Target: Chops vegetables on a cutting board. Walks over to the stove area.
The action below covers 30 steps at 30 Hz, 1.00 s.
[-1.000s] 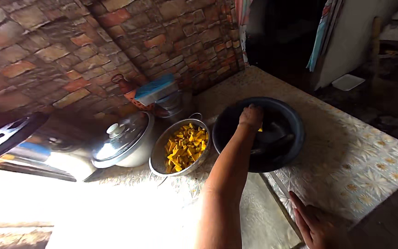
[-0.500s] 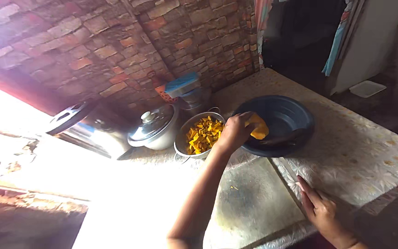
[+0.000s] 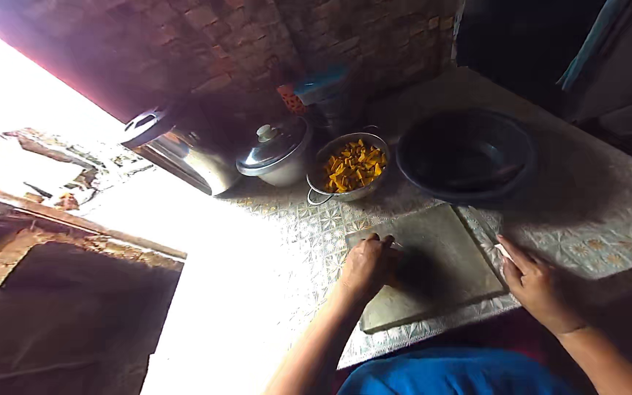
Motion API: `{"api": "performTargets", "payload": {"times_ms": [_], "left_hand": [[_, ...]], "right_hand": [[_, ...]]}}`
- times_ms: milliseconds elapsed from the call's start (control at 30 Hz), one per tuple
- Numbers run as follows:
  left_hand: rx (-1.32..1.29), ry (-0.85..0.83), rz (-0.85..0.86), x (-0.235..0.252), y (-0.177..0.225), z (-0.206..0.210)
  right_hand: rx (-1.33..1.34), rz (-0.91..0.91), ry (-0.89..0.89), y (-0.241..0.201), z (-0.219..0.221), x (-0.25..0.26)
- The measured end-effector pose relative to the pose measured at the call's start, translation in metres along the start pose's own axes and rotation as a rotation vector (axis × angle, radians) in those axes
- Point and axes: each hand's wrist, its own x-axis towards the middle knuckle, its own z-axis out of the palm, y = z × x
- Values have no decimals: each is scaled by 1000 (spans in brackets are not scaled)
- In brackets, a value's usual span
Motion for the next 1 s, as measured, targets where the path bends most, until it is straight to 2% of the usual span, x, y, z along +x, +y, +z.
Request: {"api": "performTargets", "payload": {"times_ms": [100, 200, 367, 433, 533, 867, 1000], "left_hand": [[-242, 257, 62, -13, -11, 22], [-432, 369, 20, -22, -22, 37], [-438, 577, -12, -27, -17, 58], [-482, 580, -87, -29, -7, 61], [-517, 617, -105, -31, 2, 69], [-666, 725, 122, -34, -10, 94], [-735, 747, 164, -33, -13, 102]], "right_hand": [[46, -6, -13, -17, -17, 2], [161, -30, -85, -44, -30, -1], [184, -167, -199, -83, -23, -13], [141, -206, -228, -92, -22, -12], [100, -229, -245, -100, -21, -9], [-60, -279, -407, -115, -23, -4], [-106, -290, -484, -123, -26, 0]]}}
